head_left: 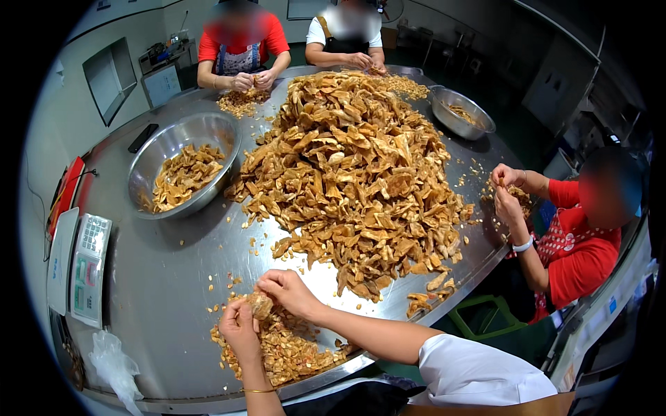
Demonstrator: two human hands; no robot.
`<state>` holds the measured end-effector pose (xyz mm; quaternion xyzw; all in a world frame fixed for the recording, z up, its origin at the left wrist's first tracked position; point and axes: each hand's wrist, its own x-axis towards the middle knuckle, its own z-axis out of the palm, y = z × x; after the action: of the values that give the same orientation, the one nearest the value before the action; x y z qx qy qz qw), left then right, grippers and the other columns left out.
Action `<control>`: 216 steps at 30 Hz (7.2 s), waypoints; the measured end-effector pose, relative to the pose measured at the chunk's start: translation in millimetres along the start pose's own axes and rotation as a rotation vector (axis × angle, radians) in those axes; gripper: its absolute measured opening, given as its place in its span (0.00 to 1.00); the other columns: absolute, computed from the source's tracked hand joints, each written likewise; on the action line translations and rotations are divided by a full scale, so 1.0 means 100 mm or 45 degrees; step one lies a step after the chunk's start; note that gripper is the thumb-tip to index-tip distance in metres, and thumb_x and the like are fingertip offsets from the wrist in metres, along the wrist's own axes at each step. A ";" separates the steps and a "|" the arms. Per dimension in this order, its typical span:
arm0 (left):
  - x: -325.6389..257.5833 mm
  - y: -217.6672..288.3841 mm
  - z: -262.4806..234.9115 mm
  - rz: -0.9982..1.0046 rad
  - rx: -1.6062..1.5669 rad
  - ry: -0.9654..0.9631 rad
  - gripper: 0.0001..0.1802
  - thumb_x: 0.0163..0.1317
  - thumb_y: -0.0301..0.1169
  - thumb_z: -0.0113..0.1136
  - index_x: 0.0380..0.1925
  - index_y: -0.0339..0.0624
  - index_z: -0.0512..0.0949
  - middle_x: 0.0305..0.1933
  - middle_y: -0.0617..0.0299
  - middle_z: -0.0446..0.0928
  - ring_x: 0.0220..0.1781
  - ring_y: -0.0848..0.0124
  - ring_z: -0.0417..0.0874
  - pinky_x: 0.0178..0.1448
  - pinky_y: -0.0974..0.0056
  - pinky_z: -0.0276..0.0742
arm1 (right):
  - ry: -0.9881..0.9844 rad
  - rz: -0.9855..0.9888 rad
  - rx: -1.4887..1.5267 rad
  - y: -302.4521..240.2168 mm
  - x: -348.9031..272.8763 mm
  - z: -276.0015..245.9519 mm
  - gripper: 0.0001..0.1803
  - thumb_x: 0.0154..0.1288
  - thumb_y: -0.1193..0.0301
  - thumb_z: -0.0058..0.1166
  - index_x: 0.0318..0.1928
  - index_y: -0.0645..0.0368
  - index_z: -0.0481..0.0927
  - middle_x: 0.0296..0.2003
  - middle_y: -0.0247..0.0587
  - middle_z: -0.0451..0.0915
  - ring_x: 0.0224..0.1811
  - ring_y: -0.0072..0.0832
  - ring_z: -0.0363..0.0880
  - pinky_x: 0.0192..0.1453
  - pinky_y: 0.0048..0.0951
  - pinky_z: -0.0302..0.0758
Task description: The person sits at a large round metal table and sorts through a large pile of dried food items, likely dried fish or squid. They pick up individual pieces, break them apart by hand, and place the separated pieces into a metal bowl.
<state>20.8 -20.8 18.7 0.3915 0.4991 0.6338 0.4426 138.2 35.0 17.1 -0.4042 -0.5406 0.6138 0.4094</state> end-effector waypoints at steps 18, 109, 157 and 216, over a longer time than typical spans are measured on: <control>0.07 0.08 -0.24 -0.333 -1.302 -0.273 0.20 0.57 0.48 0.43 0.19 0.44 0.62 0.16 0.67 0.56 0.20 0.76 0.57 0.15 0.77 0.56 | 0.265 -0.570 -1.427 -0.16 0.40 -0.96 0.18 0.42 0.88 0.44 0.36 0.61 0.75 0.31 0.43 0.73 0.33 0.28 0.70 0.27 0.21 0.72; 0.09 -0.08 -0.08 -0.207 -0.293 0.082 0.04 0.53 0.23 0.52 0.27 0.37 0.68 0.25 0.61 0.73 0.19 0.78 0.72 0.21 0.77 0.68 | -0.171 0.207 0.219 -0.01 0.06 -0.07 0.14 0.55 0.66 0.49 0.37 0.64 0.73 0.26 0.34 0.73 0.26 0.17 0.69 0.31 0.20 0.69; 0.07 -0.19 -0.07 -0.018 0.041 0.111 0.13 0.55 0.38 0.51 0.26 0.39 0.70 0.23 0.65 0.71 0.22 0.81 0.69 0.24 0.76 0.66 | -0.179 0.151 0.219 -0.09 -0.04 0.11 0.07 0.46 0.73 0.58 0.27 0.61 0.75 0.17 0.29 0.72 0.14 0.10 0.62 0.17 0.11 0.57; 0.01 0.29 0.12 0.760 0.939 0.378 0.23 0.56 0.46 0.42 0.39 0.36 0.67 0.43 0.52 0.63 0.50 0.58 0.60 0.55 0.57 0.53 | -0.264 0.837 1.755 0.12 -0.09 0.33 0.15 0.63 0.65 0.33 0.44 0.57 0.69 0.43 0.45 0.70 0.47 0.34 0.68 0.52 0.36 0.66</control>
<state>26.5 -19.9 49.8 0.5534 0.6139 0.5630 -0.0022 109.5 14.8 8.7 -0.1381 0.0763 0.9367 0.3127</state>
